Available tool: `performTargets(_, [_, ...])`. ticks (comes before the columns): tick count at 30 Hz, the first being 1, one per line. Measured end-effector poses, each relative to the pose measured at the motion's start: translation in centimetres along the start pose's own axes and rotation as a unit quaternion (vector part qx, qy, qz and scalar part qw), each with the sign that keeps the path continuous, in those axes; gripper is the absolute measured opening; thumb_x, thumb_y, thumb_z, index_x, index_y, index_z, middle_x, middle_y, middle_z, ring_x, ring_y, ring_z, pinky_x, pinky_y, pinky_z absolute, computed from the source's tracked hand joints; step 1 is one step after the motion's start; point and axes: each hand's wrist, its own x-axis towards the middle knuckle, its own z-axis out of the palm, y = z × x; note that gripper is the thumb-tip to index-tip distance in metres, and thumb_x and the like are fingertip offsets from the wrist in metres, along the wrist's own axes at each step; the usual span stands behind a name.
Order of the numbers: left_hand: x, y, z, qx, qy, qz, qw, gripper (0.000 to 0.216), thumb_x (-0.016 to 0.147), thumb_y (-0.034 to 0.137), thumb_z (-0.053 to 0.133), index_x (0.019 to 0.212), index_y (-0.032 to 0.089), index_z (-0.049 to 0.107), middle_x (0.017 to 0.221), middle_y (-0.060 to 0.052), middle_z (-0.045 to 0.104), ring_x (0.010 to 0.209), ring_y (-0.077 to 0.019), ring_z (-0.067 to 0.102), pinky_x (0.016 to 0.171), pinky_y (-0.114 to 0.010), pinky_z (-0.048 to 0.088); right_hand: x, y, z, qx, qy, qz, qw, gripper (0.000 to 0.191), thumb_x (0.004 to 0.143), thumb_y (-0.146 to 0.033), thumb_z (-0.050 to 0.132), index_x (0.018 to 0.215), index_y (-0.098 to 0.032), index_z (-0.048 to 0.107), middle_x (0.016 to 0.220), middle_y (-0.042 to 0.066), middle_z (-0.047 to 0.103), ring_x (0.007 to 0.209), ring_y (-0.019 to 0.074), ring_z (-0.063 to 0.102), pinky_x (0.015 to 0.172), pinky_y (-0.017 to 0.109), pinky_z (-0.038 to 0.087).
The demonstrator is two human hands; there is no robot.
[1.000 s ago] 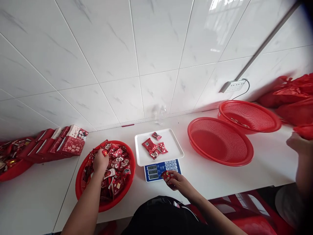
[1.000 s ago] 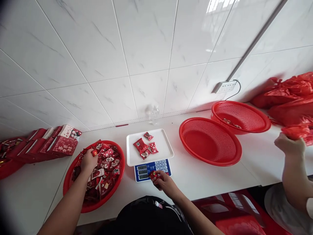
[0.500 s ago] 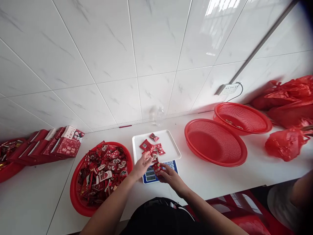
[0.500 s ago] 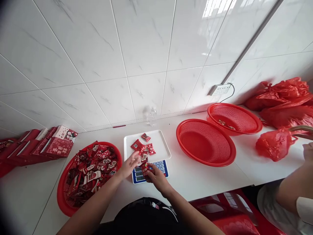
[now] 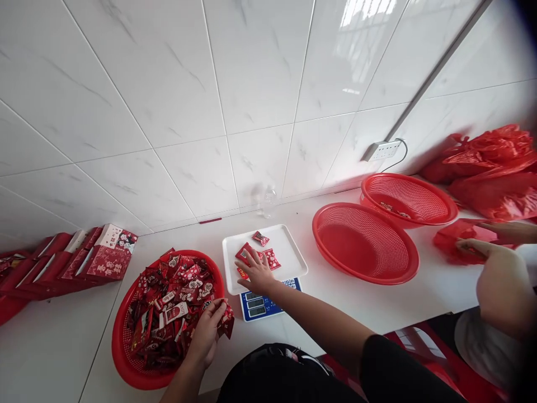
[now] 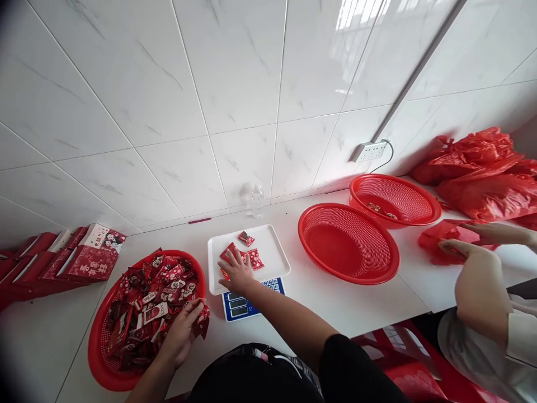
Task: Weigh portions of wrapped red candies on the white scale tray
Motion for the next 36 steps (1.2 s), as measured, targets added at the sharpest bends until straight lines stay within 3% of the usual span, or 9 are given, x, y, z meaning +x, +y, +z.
performTargets(3, [-0.6,-0.1,-0.2,-0.015,-0.003,-0.014,1.000,0.042,0.057,0.034,0.074,0.093,0.020,0.057,0.076,0.001,0.063,0.064,-0.0097,0.059,0.062,-0.022,0.046,1.7,1.8,0.1,-0.038,-0.042,-0.006,0.998,0.059,0.079,-0.054,0.042,0.134,-0.032,0.033,0.150,0.003,0.009,0.135,0.0314,-0.005,0.101,0.060,-0.005])
performTargets(8, [-0.9,-0.8,-1.2,-0.039,0.027,-0.038,0.998,0.044,0.058,0.032,0.075,0.097,0.021,0.057,0.080,0.000,0.064,0.067,-0.0103,0.060,0.063,-0.022,0.047,0.5,6.0,-0.5,-0.036,-0.008,-0.016,0.999,0.047,0.082,-0.047,0.041,0.127,-0.033,0.044,0.147,0.002,0.019,0.135,0.0299,0.000,0.103,0.058,-0.001])
performTargets(13, [-0.8,-0.8,-1.7,-0.022,0.039,-0.039,0.998,0.044,0.055,0.031,0.076,0.093,0.019,0.059,0.079,0.000,0.064,0.069,-0.0114,0.060,0.061,-0.021,0.046,1.7,8.5,-2.9,-0.004,0.008,0.008,1.000,0.056,0.081,-0.057,0.037,0.133,-0.035,0.033,0.150,0.001,0.007,0.135,0.0281,-0.002,0.105,0.053,0.001])
performTargets(16, [-0.8,-0.5,-0.9,-0.002,0.034,-0.032,0.999,0.044,0.055,0.035,0.075,0.093,0.018,0.059,0.077,0.000,0.063,0.066,-0.0109,0.059,0.061,-0.022,0.045,4.0,8.6,-4.3,0.016,-0.006,0.079,0.997,0.062,0.082,-0.059,0.030,0.137,-0.030,0.025,0.150,0.004,0.005,0.135,0.0305,-0.005,0.104,0.054,0.005])
performTargets(19, [-1.0,-0.5,0.1,0.017,0.015,-0.015,1.000,0.044,0.056,0.038,0.074,0.092,0.018,0.059,0.073,0.001,0.062,0.061,-0.0092,0.056,0.060,-0.021,0.044,4.9,8.4,-4.6,0.024,-0.037,0.074,0.996,0.060,0.082,-0.058,0.032,0.135,-0.029,0.031,0.148,0.003,0.015,0.135,0.0317,0.000,0.104,0.054,0.006])
performTargets(23, [-1.3,-0.9,0.5,0.045,-0.005,-0.017,0.999,0.044,0.054,0.040,0.074,0.089,0.018,0.061,0.071,0.001,0.061,0.060,-0.0098,0.055,0.061,-0.023,0.045,2.6,8.3,-3.5,0.015,-0.059,-0.002,0.998,0.060,0.077,-0.061,0.040,0.131,-0.034,0.037,0.145,0.000,0.025,0.135,0.0295,0.006,0.106,0.052,0.000])
performTargets(28, [-1.5,-1.3,0.7,0.057,-0.011,-0.021,0.998,0.045,0.052,0.042,0.075,0.086,0.016,0.061,0.068,0.000,0.059,0.059,-0.0102,0.053,0.059,-0.023,0.044,-0.6,8.2,-1.6,-0.011,-0.054,-0.017,0.998,0.076,0.070,-0.068,0.044,0.136,-0.034,0.026,0.149,0.004,0.007,0.134,0.0341,0.001,0.103,0.055,0.000])
performTargets(33, [-1.9,-1.0,1.8,0.065,-0.022,-0.013,0.998,0.045,0.053,0.043,0.074,0.087,0.016,0.061,0.068,0.001,0.059,0.059,-0.0097,0.053,0.059,-0.022,0.043,-0.7,8.1,-0.6,-0.033,0.015,-0.016,0.999,0.060,0.078,-0.059,0.042,0.131,-0.031,0.037,0.146,0.008,0.021,0.129,0.0315,0.020,0.102,0.050,0.012])
performTargets(36, [-2.3,-0.8,2.3,0.071,-0.025,-0.006,0.997,0.045,0.055,0.044,0.073,0.088,0.016,0.061,0.069,0.000,0.061,0.060,-0.0109,0.055,0.061,-0.024,0.044,0.0,8.2,-0.6,0.042,0.064,-0.003,0.997,0.048,0.077,-0.050,0.052,0.120,-0.028,0.051,0.138,0.009,0.036,0.118,0.0296,0.036,0.097,0.044,0.026])
